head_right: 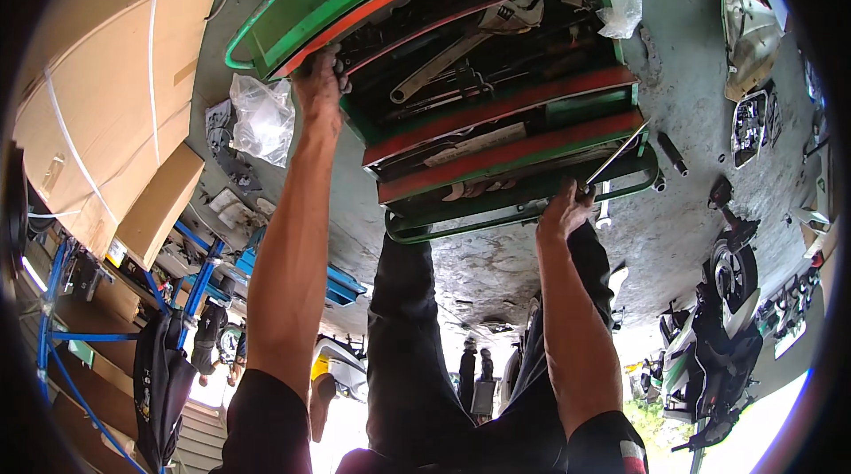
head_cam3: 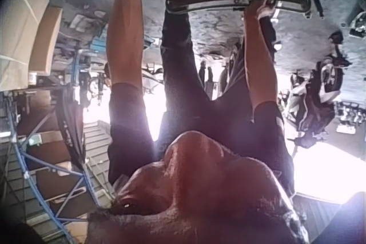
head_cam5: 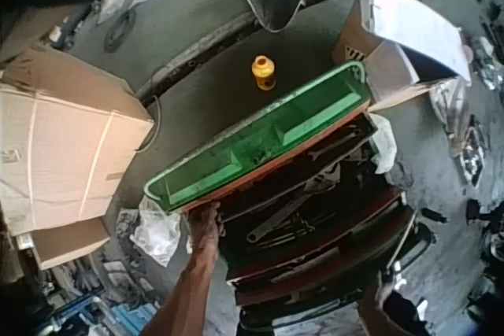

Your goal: The person removes the seat and uses a screwdriver to unscrew components and disconnect wiring in the front dashboard area of a motorcycle before retrieving a tool from a green cart.

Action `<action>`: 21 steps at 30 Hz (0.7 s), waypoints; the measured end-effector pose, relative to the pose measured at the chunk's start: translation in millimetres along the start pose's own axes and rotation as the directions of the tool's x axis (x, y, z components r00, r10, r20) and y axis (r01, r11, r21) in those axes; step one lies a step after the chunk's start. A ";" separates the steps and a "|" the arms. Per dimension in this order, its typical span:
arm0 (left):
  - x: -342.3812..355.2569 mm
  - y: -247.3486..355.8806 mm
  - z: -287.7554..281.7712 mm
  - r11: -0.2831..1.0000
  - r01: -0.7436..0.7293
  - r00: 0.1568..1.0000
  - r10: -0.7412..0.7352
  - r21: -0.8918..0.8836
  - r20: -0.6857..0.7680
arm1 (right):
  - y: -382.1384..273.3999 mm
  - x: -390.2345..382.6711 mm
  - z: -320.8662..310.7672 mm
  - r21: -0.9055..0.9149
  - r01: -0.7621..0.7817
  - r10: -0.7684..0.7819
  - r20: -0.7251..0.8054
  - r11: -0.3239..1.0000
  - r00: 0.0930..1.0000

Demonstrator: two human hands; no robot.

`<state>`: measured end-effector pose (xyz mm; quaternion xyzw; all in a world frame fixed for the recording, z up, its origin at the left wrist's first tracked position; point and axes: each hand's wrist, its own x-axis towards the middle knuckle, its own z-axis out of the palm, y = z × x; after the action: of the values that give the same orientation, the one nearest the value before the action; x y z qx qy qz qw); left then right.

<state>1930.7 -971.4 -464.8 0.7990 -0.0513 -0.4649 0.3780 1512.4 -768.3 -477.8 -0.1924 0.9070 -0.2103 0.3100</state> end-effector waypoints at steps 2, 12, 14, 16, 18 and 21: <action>8.4 -3.8 6.3 0.851 -0.320 0.946 0.265 0.417 0.185 | 3.2 0.0 -0.9 -0.040 0.038 -0.038 -0.008 0.998 0.999; -15.0 34.6 37.8 0.314 -0.549 0.834 0.140 0.775 0.534 | -13.5 -11.4 3.4 -0.007 0.048 -0.048 -0.038 0.999 0.998; -21.5 35.6 57.0 0.319 -0.642 0.763 0.169 0.698 0.624 | -20.7 -14.7 3.3 -0.025 0.030 -0.031 -0.034 0.999 0.999; -24.5 34.6 78.4 0.307 -0.709 0.698 0.174 0.635 0.695 | -24.0 -16.3 2.9 -0.042 0.076 -0.076 -0.006 0.996 0.997; -23.7 34.5 97.9 0.283 -0.739 0.660 0.121 0.612 0.741 | -22.0 -16.1 2.4 0.013 0.082 -0.082 0.004 0.997 0.997; -18.8 38.2 110.9 0.147 -0.619 0.784 0.066 0.771 0.617 | -10.1 -12.2 2.2 0.048 0.108 -0.108 0.004 0.993 0.994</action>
<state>1843.7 -1052.0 -458.0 0.6895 -0.5952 -0.3965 -0.1143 1525.0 -771.5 -468.5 -0.2344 0.8890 -0.2477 0.3056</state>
